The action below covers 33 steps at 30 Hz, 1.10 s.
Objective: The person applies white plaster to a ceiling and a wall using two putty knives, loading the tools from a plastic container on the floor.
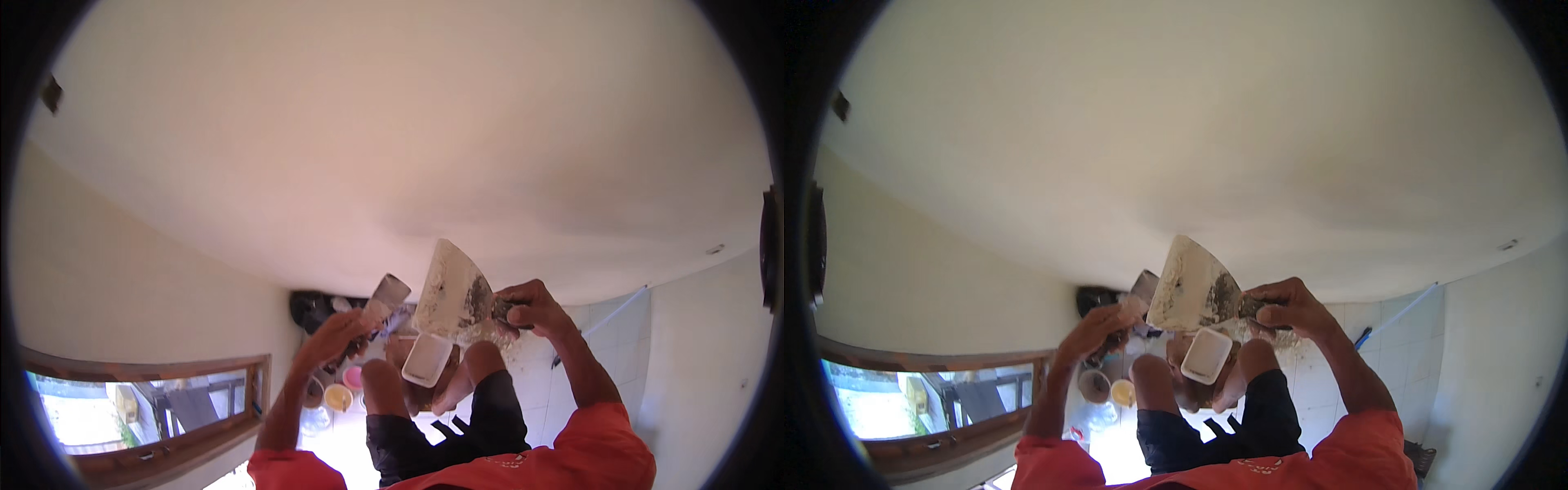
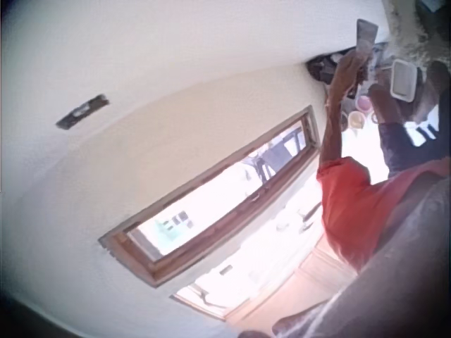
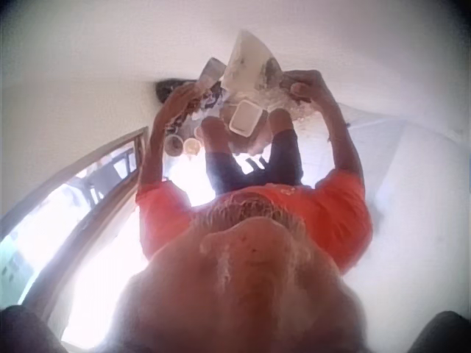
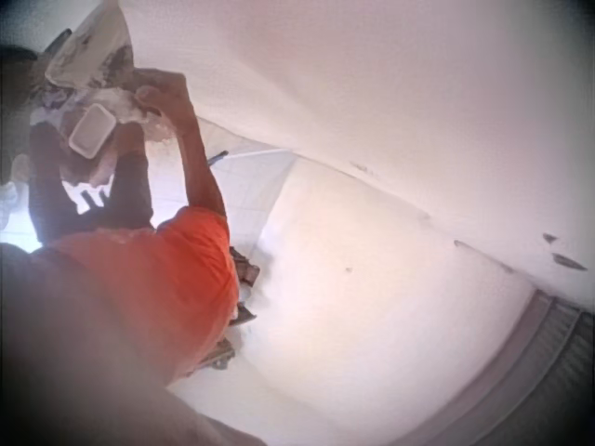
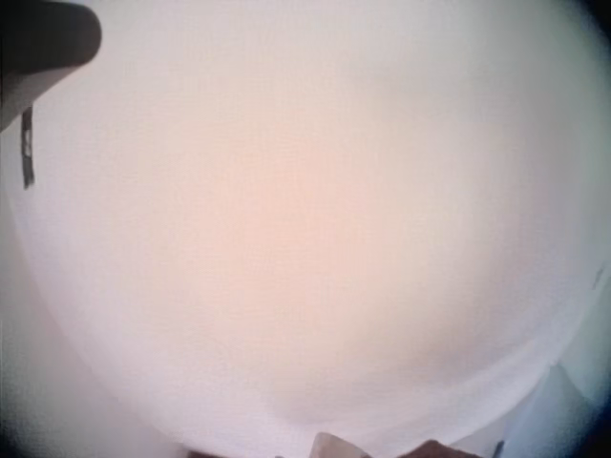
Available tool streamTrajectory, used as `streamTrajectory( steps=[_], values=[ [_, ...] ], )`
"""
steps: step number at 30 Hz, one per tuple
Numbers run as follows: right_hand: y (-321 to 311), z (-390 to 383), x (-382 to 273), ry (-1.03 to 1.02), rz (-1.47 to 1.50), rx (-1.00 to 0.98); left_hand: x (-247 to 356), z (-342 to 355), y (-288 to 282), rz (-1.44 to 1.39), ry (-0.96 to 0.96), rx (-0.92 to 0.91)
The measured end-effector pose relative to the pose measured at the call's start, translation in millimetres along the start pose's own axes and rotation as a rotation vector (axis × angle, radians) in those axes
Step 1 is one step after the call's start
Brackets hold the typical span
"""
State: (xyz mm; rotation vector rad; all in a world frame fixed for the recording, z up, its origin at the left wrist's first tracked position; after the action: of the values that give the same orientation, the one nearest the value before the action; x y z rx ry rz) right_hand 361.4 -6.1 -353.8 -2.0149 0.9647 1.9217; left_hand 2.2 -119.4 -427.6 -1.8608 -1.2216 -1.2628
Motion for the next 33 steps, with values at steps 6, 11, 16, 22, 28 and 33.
streamTrajectory(
  steps=[6,11,16,22,28,33],
  values=[
    [148,-38,-150,-0.3,-0.051,0.003,144,-140,27,-0.242,0.233,-0.047],
    [283,-63,-274,-0.422,-0.127,-0.184,235,-270,29,-0.255,0.358,-0.004],
    [468,-61,-249,-0.742,-0.392,0.045,140,-370,-8,-0.376,0.461,-0.064],
    [564,0,-292,-0.938,-0.624,0.422,91,-414,-83,-0.366,0.221,-0.072],
    [441,-48,-436,-1.196,-1.283,0.885,168,-281,-23,-0.313,0.16,-0.105],
    [420,-12,-478,-1.236,-2.08,1.204,141,-254,-40,-0.189,0.168,-0.109]
  ],
)
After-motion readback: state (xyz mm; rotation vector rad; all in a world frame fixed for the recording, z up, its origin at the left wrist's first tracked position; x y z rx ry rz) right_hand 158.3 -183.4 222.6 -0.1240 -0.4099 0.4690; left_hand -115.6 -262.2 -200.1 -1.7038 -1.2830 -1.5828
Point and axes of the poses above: each hand's wrist, its own z-axis towards the middle knuckle, its own y-axis out of the palm, x = y × z, the point moved 1 cm from there along z, towards the middle knuckle, and after that the axes turned 8 degrees about -x, right-handed, at the moved point
